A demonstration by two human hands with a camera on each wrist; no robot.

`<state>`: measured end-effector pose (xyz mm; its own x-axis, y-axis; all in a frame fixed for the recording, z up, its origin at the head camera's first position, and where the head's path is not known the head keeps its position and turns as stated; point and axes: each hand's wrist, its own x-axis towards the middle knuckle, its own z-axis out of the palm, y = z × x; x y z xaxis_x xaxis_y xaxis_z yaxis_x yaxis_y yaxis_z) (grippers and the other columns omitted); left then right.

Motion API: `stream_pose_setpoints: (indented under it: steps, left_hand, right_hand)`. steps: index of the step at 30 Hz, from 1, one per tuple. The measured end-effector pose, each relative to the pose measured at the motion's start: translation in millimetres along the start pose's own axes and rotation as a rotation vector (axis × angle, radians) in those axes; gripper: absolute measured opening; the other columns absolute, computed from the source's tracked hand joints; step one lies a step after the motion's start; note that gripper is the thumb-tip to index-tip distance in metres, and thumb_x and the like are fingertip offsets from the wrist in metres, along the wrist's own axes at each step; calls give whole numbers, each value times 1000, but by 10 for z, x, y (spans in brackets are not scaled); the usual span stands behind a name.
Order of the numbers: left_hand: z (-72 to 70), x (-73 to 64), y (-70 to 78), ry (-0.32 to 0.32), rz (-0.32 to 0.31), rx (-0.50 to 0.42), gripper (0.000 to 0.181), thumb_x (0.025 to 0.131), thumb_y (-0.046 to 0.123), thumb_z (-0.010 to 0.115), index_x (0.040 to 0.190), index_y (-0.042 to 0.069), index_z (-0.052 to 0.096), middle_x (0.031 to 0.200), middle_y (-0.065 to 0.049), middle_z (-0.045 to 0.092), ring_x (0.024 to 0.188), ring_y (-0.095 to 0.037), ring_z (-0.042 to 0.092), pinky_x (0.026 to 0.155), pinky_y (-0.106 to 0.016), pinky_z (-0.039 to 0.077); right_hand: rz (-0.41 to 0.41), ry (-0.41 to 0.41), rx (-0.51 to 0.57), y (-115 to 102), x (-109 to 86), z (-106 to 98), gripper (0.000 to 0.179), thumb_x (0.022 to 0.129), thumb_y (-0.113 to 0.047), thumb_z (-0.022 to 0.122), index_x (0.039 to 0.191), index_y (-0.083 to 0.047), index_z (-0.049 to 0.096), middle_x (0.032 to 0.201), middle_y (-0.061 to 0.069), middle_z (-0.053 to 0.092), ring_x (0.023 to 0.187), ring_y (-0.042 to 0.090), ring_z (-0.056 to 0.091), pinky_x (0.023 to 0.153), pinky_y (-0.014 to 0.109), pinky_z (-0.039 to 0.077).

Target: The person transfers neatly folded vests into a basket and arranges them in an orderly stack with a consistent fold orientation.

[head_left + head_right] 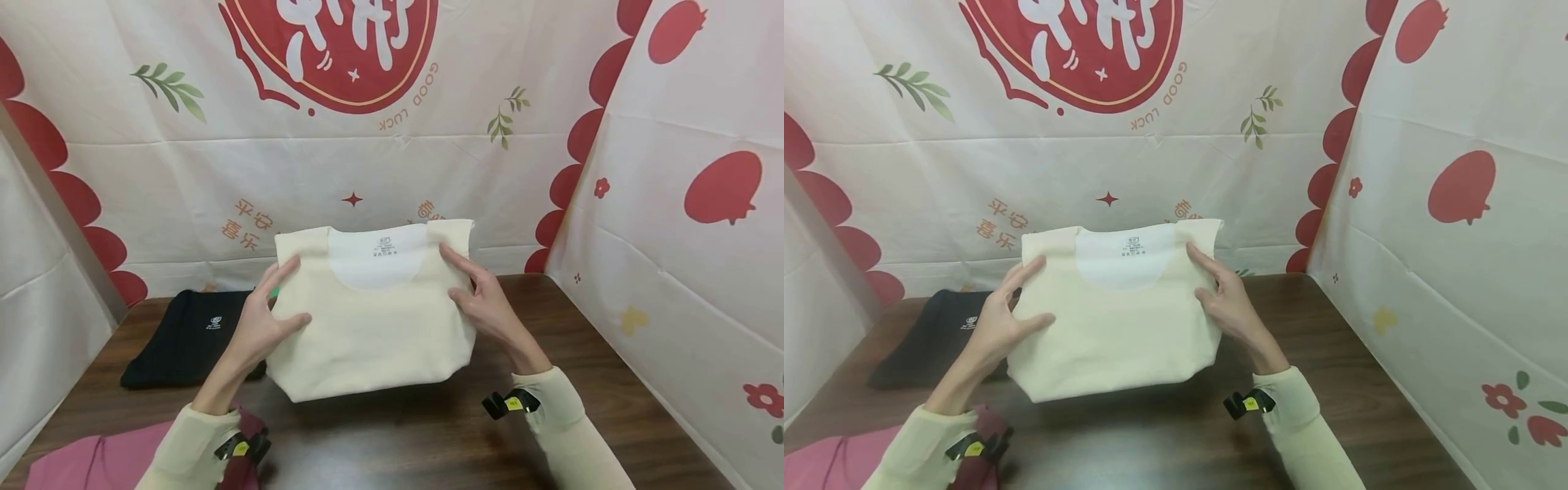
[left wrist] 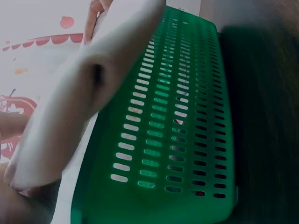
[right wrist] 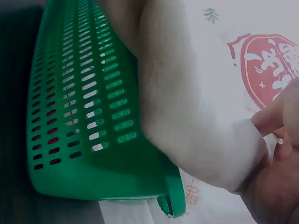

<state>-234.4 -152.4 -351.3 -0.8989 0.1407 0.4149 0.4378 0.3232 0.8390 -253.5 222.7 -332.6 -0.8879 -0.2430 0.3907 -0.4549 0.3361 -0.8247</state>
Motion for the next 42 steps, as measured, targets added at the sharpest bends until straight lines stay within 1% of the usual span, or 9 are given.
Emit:
stream_pose_setpoints:
  steps: [4, 11, 18, 24, 27, 29, 33, 37, 42]
  left_hand:
    - [-19, 67, -49, -20, -51, -41, 92, 82, 0, 77, 160, 30, 39, 173, -3, 16, 148, -32, 36, 108, -52, 43]
    - [-32, 194, -100, -64, -106, -85, 95, 82, -2, 75, 161, 32, 35, 175, -3, 3, 158, -35, 17, 112, -59, 36]
    - [4, 270, -147, -95, -110, -68, 97, 80, -4, 73, 163, 26, 32, 176, -5, 3, 157, -32, 14, 114, -59, 32]
    - [31, 317, -174, -81, -91, -53, 99, 78, -5, 72, 164, 20, 31, 176, -7, 5, 159, -33, 12, 118, -62, 28]
    - [45, 363, -226, -83, -90, -65, 99, 77, -7, 71, 164, 18, 31, 175, -7, 7, 158, -34, 15, 118, -61, 29]
    - [48, 393, -262, -85, -97, -63, 99, 77, -7, 71, 164, 18, 31, 175, -7, 7, 158, -34, 15, 119, -61, 28]
    - [45, 428, -320, -79, -102, -44, 98, 76, -8, 71, 163, 16, 32, 175, -9, 8, 160, -35, 13, 121, -61, 26]
    - [45, 442, -340, -73, -79, 2, 97, 76, -9, 70, 163, 11, 32, 175, -12, 11, 159, -36, 14, 121, -61, 25]
    - [63, 453, -351, -67, -46, 53, 95, 75, -9, 70, 162, 6, 32, 174, -12, 16, 157, -38, 18, 118, -60, 30]
  right_hand:
    - [4, 5, -27, 19, 88, 24, 73, 97, 9, 52, 160, -25, 39, 170, 6, 29, 144, 30, 38, 106, 57, 45]
    - [29, -36, -34, 40, 218, -16, 73, 98, 7, 49, 161, -26, 36, 172, 3, 23, 145, 29, 34, 97, 49, 48]
    - [64, -71, -4, 86, 260, -68, 77, 93, 10, 43, 162, -23, 33, 173, 4, 19, 140, 31, 35, 93, 43, 45]
    - [82, -84, -18, 130, 337, -49, 74, 96, 6, 38, 163, -24, 30, 174, -2, 17, 150, 25, 26, 99, 44, 37]
    - [93, -82, -24, 148, 362, -42, 71, 99, 1, 46, 164, -22, 29, 174, -2, 18, 155, 25, 23, 101, 37, 40]
    - [107, -78, -34, 157, 374, -34, 70, 100, -7, 57, 164, -20, 29, 174, 0, 19, 153, 28, 29, 101, 34, 46]
    - [100, -71, -78, 194, 404, 3, 82, 95, -13, 74, 164, -14, 29, 173, 6, 22, 151, 33, 33, 105, 42, 50]
    - [102, -53, -127, 217, 439, 52, 81, 94, -2, 70, 163, -12, 30, 172, 9, 22, 156, 33, 24, 114, 55, 41]
    - [133, -54, -157, 231, 482, 90, 80, 93, 6, 64, 163, -13, 30, 172, 4, 23, 158, 31, 20, 120, 56, 34]
